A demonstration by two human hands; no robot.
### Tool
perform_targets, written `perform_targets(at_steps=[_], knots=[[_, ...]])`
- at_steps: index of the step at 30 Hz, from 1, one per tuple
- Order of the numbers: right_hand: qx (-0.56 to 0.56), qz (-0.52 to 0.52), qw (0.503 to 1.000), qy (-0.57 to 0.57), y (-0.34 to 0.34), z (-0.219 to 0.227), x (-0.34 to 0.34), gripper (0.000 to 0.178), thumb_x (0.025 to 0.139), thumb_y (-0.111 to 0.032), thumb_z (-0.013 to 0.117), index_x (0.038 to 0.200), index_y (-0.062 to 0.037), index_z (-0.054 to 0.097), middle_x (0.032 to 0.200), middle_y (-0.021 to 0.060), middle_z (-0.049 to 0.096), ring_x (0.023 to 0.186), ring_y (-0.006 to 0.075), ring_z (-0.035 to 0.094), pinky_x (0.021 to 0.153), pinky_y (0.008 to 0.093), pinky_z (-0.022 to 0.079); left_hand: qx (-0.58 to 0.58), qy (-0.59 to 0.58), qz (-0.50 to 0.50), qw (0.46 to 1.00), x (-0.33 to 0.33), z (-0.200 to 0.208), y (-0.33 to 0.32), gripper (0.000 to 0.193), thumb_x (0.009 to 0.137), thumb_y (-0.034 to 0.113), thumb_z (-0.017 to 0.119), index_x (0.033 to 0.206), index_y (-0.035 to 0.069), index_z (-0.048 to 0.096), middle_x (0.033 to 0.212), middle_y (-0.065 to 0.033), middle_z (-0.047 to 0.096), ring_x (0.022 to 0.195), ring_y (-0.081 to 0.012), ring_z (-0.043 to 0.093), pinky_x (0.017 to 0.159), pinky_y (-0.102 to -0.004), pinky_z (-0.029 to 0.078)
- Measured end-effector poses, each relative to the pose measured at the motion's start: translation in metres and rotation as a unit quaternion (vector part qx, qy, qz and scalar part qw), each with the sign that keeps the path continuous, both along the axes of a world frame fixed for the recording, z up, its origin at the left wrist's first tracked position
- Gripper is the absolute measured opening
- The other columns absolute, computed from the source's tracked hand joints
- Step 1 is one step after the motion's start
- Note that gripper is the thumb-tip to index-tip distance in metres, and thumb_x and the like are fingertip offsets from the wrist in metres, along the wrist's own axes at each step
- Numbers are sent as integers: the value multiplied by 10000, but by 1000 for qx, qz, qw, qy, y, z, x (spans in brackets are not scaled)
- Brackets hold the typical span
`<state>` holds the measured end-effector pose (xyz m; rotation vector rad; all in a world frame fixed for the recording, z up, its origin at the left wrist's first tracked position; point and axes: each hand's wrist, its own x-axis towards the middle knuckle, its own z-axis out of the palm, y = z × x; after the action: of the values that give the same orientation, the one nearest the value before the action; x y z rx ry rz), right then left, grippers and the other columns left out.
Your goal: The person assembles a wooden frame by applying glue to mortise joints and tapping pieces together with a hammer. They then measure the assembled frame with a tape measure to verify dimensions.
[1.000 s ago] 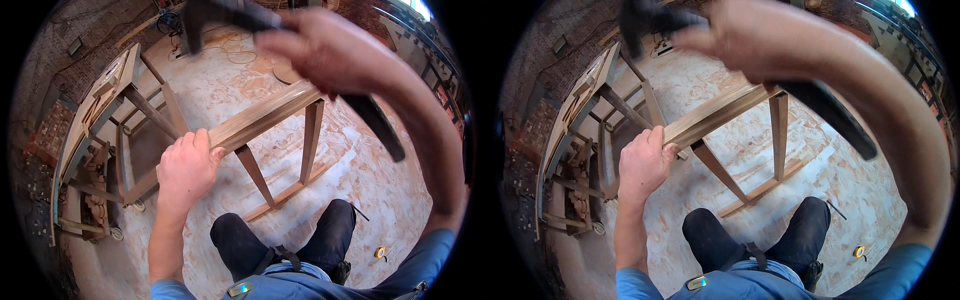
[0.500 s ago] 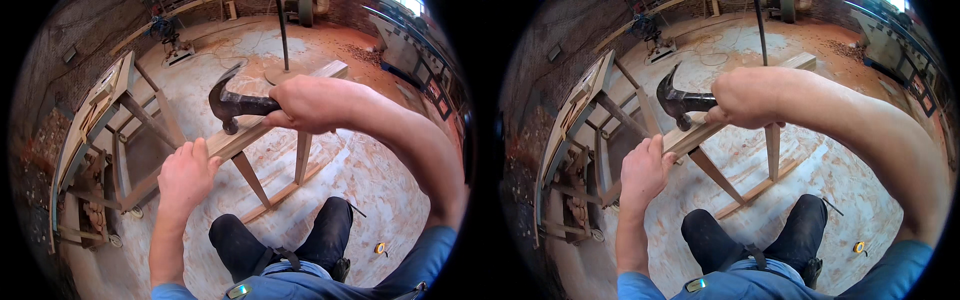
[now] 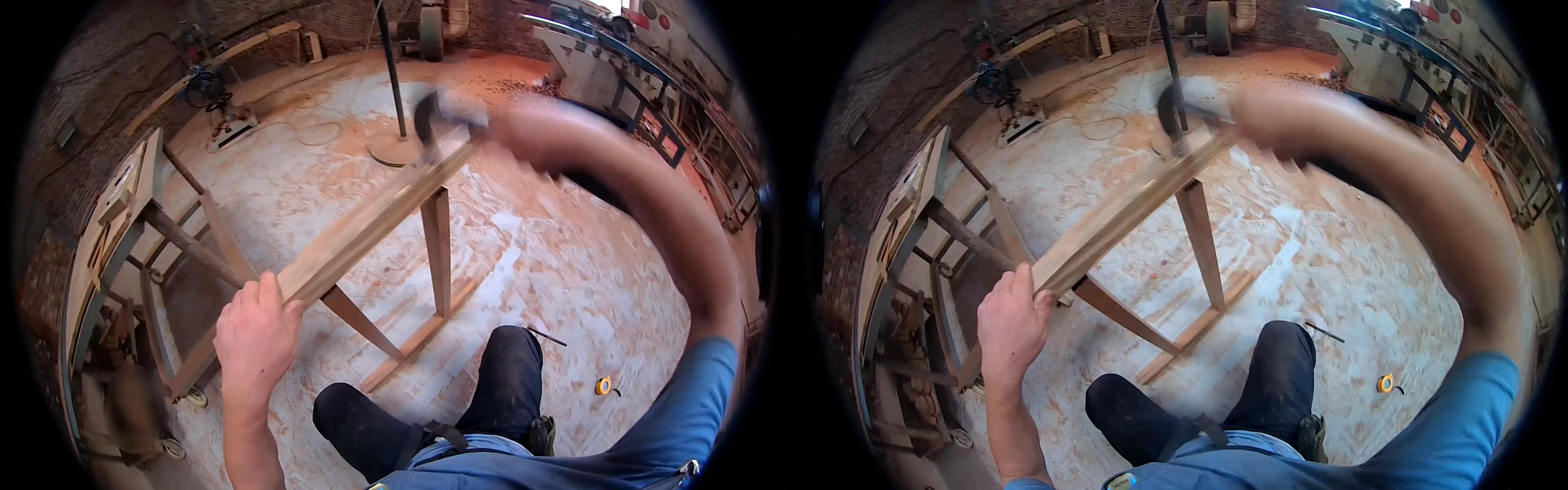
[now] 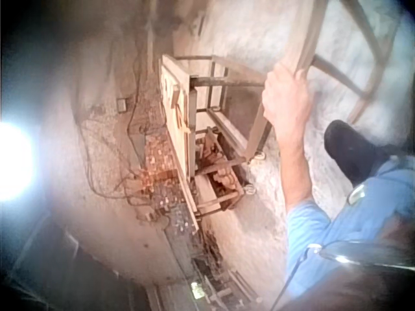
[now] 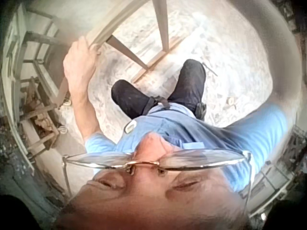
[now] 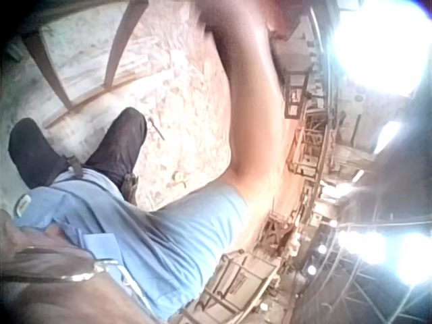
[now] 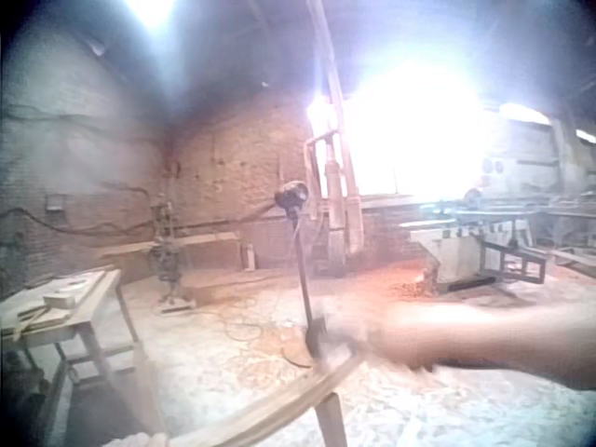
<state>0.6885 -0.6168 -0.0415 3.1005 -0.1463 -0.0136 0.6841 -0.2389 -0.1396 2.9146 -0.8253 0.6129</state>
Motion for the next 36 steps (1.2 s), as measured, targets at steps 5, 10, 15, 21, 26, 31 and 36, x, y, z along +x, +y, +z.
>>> perform_targets(at_steps=[5, 10, 15, 21, 26, 31, 36], knots=[[86, 11, 996, 4, 7, -2, 3, 278, 909, -243, 604, 828, 21, 567, 557, 78, 520, 389, 184, 521, 373, 347, 434, 26, 33, 11, 999, -3, 10, 13, 307, 811, 284, 686, 937, 39, 550, 830, -132, 596, 777, -297, 620, 640, -408, 505], [221, -51, 935, -273, -26, 15, 4, 186, 884, -183, 583, 869, -3, 537, 666, 86, 477, 517, 161, 487, 445, 349, 382, 17, -3, -31, 999, 1, -3, 18, 341, 838, 337, 652, 955, 35, 544, 815, -121, 586, 782, -280, 624, 662, -390, 507], [124, -91, 983, 103, 28, -18, -10, 286, 906, -249, 598, 1010, 11, 545, 804, 133, 491, 664, 189, 522, 562, 345, 433, 43, 29, -3, 999, -12, 3, 34, 346, 847, 323, 641, 984, 19, 549, 846, -137, 592, 795, -296, 627, 679, -395, 508], [153, -30, 987, -38, 55, 17, -31, 262, 975, -260, 524, 914, -13, 590, 543, 10, 507, 391, 102, 514, 347, 237, 435, 14, 63, 3, 998, 1, 9, 12, 354, 869, 343, 619, 987, 15, 555, 895, -157, 621, 835, -323, 637, 720, -427, 520], [265, 119, 923, -254, 86, 45, -29, 344, 996, -365, 469, 1003, -36, 570, 523, -1, 492, 382, 77, 516, 333, 194, 422, 5, 4, -22, 1000, 5, 0, 13, 340, 836, 306, 650, 979, 18, 539, 846, -145, 585, 801, -320, 615, 686, -428, 494], [65, 176, 982, 9, 129, -18, -24, 387, 945, -358, 539, 933, 10, 656, 669, 159, 623, 620, 302, 638, 645, 414, 551, 29, 64, -5, 998, -1, 6, 19, 410, 829, 251, 646, 1137, 10, 522, 864, -153, 565, 825, -347, 597, 698, -440, 481], [79, 124, 989, 6, 135, 31, -37, 292, 932, -333, 575, 931, -48, 636, 592, 33, 541, 656, 127, 647, 655, 344, 528, -6, 30, -23, 999, -2, -3, 18, 326, 818, 268, 677, 954, 27, 505, 804, -137, 553, 782, -331, 599, 673, -427, 482]])
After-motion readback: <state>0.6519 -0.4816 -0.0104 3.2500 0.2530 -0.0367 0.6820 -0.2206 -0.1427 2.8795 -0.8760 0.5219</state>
